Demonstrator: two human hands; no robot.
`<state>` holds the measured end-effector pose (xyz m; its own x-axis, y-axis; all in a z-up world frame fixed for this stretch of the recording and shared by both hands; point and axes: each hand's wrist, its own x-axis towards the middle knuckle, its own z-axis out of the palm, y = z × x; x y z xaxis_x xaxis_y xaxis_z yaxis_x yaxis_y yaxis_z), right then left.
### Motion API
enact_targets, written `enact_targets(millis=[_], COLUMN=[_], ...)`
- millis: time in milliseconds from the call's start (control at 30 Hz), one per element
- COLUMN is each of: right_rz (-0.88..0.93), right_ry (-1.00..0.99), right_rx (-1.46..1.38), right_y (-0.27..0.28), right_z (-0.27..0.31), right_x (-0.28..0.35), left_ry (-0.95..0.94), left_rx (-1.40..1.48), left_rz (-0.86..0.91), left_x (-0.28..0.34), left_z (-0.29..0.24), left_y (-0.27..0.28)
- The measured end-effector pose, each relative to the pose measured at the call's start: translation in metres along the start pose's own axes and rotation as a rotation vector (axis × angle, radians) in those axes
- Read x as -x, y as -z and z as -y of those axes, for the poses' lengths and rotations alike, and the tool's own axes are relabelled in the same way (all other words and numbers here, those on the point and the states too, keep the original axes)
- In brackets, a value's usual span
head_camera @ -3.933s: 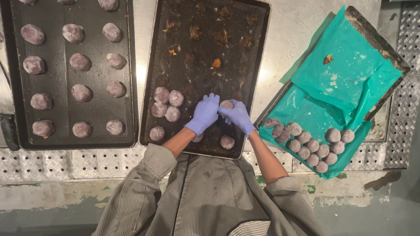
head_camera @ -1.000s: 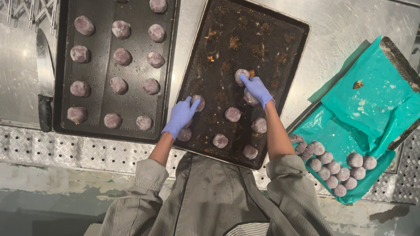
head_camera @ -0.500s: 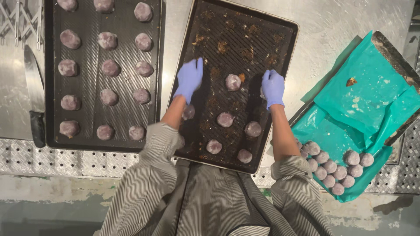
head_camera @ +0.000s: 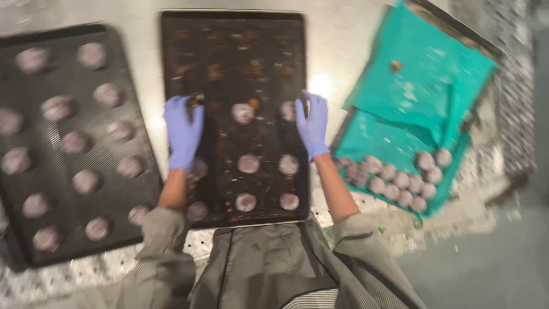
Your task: The person transfers purple dough balls from a blue tray onto baking sheets, arranging them in rows by hand using gloves.
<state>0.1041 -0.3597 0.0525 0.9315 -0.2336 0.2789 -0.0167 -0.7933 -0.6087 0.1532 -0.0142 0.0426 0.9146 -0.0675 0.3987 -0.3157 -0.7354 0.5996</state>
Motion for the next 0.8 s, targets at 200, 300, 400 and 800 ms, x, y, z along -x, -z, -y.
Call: enact_targets(millis=[200, 300, 400, 800], right_rz=[-0.23, -0.328, -0.184, 0.281], right_ry=[-0.545, -0.436, -0.455, -0.598], right_rx=[-0.331, 0.311, 0.494, 0.397], right_y=[0.114, 0.183, 0.237, 0.287], right_z=[-0.116, -0.222, -0.286, -0.311], right_x=[0.125, 0.159, 0.16, 0.097], left_ry=[0.132, 0.032, -0.105, -0.709], left_rx=[0.247, 0.324, 0.315, -0.043], left_rz=[0.143, 0.309, 0.46, 0.925], left_x=[0.023, 0.035, 0.054, 0.147], left_z=[-0.095, -0.166, -0.238, -0.445], left_y=[-0.025, -0.051, -0.096, -0.344])
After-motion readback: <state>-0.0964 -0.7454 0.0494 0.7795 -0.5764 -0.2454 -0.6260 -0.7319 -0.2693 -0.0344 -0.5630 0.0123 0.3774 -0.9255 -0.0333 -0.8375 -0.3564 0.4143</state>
